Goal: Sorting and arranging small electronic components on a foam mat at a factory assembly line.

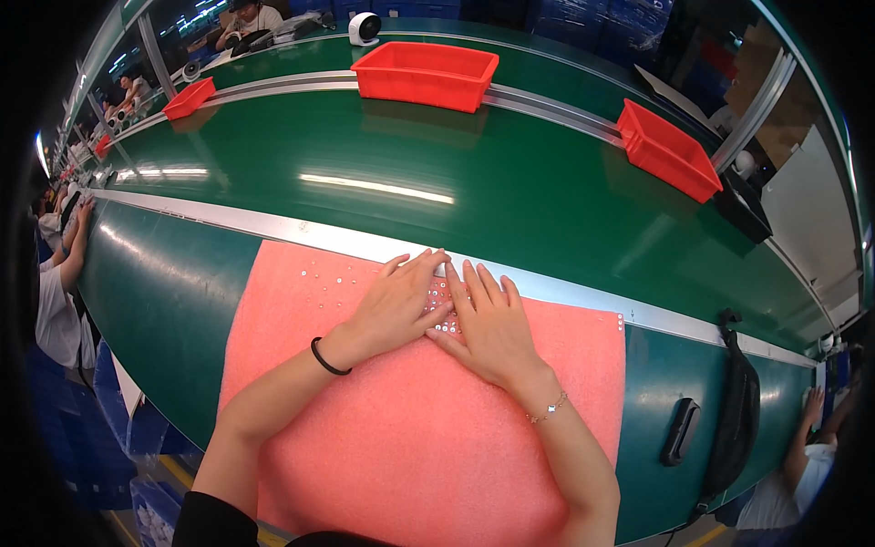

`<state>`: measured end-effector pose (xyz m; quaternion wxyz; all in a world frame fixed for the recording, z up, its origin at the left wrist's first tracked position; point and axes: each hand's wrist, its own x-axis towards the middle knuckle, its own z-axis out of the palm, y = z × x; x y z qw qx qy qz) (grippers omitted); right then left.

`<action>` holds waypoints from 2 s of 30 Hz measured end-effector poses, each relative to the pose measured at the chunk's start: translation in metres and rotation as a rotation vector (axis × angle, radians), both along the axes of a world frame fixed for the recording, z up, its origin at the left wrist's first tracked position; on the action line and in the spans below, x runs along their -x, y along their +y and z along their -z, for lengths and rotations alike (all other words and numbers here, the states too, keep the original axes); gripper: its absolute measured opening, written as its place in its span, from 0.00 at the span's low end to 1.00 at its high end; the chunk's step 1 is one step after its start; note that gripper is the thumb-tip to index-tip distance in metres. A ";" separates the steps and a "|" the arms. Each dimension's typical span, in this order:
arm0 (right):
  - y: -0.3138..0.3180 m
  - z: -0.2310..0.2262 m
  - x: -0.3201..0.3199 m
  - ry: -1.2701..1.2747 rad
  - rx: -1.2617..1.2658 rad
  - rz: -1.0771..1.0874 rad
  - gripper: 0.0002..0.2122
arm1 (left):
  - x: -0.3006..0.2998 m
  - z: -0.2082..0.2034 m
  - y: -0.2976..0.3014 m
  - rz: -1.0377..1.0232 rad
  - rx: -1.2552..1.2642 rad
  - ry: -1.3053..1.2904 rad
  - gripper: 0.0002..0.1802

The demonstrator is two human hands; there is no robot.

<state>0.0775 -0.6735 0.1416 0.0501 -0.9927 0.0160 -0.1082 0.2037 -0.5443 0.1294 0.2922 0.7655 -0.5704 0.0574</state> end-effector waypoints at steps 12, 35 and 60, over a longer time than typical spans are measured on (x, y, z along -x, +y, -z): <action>0.000 0.001 0.000 0.008 0.007 0.002 0.37 | 0.000 0.002 0.000 -0.008 -0.005 -0.006 0.27; -0.001 0.000 0.001 -0.004 -0.039 -0.004 0.33 | -0.001 0.004 -0.002 -0.007 0.065 -0.024 0.18; -0.005 0.010 -0.001 -0.074 0.012 -0.025 0.28 | 0.006 -0.002 -0.002 0.042 0.255 0.068 0.08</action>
